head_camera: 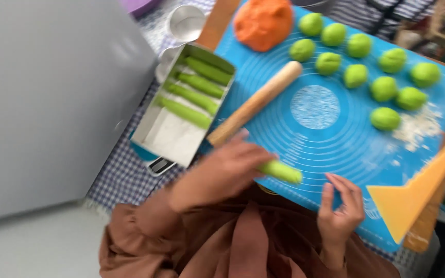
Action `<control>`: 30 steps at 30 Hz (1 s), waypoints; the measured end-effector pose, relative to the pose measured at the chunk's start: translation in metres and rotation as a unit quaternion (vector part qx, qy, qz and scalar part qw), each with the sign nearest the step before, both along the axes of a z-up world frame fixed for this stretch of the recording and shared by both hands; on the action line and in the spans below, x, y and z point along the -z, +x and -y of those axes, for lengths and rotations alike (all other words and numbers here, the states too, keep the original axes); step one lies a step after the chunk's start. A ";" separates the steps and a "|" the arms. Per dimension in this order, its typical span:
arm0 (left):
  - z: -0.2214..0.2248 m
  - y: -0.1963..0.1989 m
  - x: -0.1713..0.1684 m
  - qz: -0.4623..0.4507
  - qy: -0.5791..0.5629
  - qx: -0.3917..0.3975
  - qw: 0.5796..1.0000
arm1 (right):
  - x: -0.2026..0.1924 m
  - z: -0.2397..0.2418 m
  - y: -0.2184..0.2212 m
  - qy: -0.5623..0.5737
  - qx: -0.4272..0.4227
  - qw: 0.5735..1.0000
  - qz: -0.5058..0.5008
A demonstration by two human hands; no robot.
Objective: Rolling out green dough balls with a rolling pin and then rolling them into cylinders to place in a baking tin.
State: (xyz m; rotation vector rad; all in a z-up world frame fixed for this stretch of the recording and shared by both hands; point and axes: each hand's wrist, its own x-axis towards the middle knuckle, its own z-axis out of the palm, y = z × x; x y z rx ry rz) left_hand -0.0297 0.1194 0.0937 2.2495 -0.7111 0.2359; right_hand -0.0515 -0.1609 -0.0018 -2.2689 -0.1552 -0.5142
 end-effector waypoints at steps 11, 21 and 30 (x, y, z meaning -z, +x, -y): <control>-0.116 -0.009 0.013 0.115 0.347 -0.221 0.904 | 0.016 0.008 -0.002 -0.079 -0.026 0.996 0.009; -0.123 0.004 0.040 0.039 0.344 -0.154 0.925 | 0.020 0.005 -0.002 -0.132 -0.017 0.991 -0.006; -0.116 0.024 0.062 0.022 0.368 -0.116 0.922 | 0.021 0.004 -0.001 -0.142 -0.017 0.990 -0.005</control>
